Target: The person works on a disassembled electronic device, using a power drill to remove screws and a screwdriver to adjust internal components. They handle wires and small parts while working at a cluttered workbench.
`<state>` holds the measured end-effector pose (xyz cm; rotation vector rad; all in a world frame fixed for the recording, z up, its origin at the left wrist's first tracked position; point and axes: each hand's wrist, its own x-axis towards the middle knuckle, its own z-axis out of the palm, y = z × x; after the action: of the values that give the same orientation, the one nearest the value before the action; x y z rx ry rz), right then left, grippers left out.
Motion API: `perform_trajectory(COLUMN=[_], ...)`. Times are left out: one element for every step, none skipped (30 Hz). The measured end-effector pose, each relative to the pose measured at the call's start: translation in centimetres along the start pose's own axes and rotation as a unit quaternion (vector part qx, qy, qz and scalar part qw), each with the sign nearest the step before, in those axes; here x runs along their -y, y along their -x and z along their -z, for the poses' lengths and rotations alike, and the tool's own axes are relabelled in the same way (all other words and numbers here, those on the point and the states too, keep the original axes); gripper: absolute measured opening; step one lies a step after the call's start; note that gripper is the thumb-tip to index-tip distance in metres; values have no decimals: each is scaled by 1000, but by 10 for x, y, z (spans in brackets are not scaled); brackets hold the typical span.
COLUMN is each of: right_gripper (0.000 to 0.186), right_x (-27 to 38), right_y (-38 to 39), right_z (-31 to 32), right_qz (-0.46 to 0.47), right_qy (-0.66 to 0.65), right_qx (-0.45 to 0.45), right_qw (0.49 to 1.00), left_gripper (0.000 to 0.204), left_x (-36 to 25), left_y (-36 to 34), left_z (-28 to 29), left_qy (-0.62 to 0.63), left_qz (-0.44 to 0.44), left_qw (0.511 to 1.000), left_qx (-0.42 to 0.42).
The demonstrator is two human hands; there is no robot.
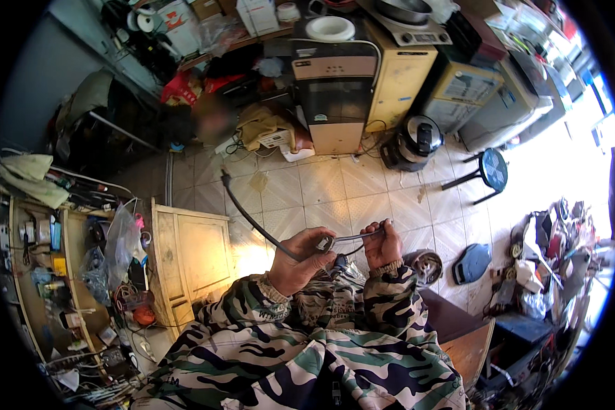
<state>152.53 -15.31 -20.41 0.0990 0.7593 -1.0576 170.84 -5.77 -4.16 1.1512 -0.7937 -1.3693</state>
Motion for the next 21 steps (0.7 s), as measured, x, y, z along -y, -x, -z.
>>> perform_trajectory(right_gripper=[18, 19, 20, 21, 22, 23, 24, 25, 26, 27, 32, 41, 41, 42, 37, 33, 29, 26, 20, 20, 20], right_x=[-3, -5, -6, -8, -11, -16, -20, -24, -24, -25, -30, -35, -36, -38, -39, -42, -46, -51, -49, -51, -54], right_y=[-3, -7, -10, -13, -16, -15, -13, -9, 0, 5, -5, -2, 8, 23, 37, 49, 59, 72, 90, 97, 102], right_z=[0, -2, -11, -19, -26, -25, -26, -27, -40, -48, -30, -33, -44, -59, -73, -83, -92, -101, -131, -137, -139], right_qz=[-21, -37, -50, -61, -68, -77, -85, -101, -113, -123, -152, -125, -94, -67, 59, 96, 134, 172, 208, 241, 274], right_qy=[4, 30, 54, 77, 98, 122, 145, 176, 204, 231, 212, 340, 473, 594, 765, 740, 713, 682, 658, 633, 608], right_qx=[27, 19, 8, -4, -7, -12, -17, -12, -7, -2, 90, 76, 71, 64, 64, 54, 43, 29, 32, 43, 50], right_qw=[999, 999, 997, 995, 993, 989, 986, 979, 972, 965, 961, 929, 873, 799, 638, 663, 687, 710, 723, 735, 743], left_gripper=[40, 40, 40, 39, 38, 37, 36, 34, 33, 32, 30, 29, 29, 29, 29, 29, 31, 32, 32, 33, 35], left_x=[1, 2, -2, -6, -10, -8, -7, -6, -10, -15, -20, -26, -31, -37, -40, -42, -30, -27, -23, -20, -28], left_y=[1, 2, -1, -5, -8, -6, -5, -5, -10, -16, -21, -28, -31, -31, -26, -28, -35, -36, -36, -37, -38], left_z=[3, 6, 11, 18, 26, 33, 38, 43, 49, 56, 62, 67, 70, 76, 84, 90, 92, 95, 100, 102, 98], left_qy=[-8, -16, -24, -34, -44, -52, -60, -69, -79, -104, -130, -155, -148, -170, -194, -216, -228, -241, -253, -265, -295], left_qz=[-8, -16, -21, -28, -35, -41, -63, -83, -106, -129, -153, -176, -165, -122, -78, -33, -118, -104, -88, -72, -54], left_qw=[1000, 999, 999, 999, 998, 997, 996, 993, 991, 986, 979, 972, 974, 978, 978, 976, 966, 964, 961, 957, 947], left_qx=[-12, -23, -30, -29, -27, -28, -32, -35, -33, -33, -32, -29, -38, -25, -14, 6, 11, 38, 62, 92, 117])
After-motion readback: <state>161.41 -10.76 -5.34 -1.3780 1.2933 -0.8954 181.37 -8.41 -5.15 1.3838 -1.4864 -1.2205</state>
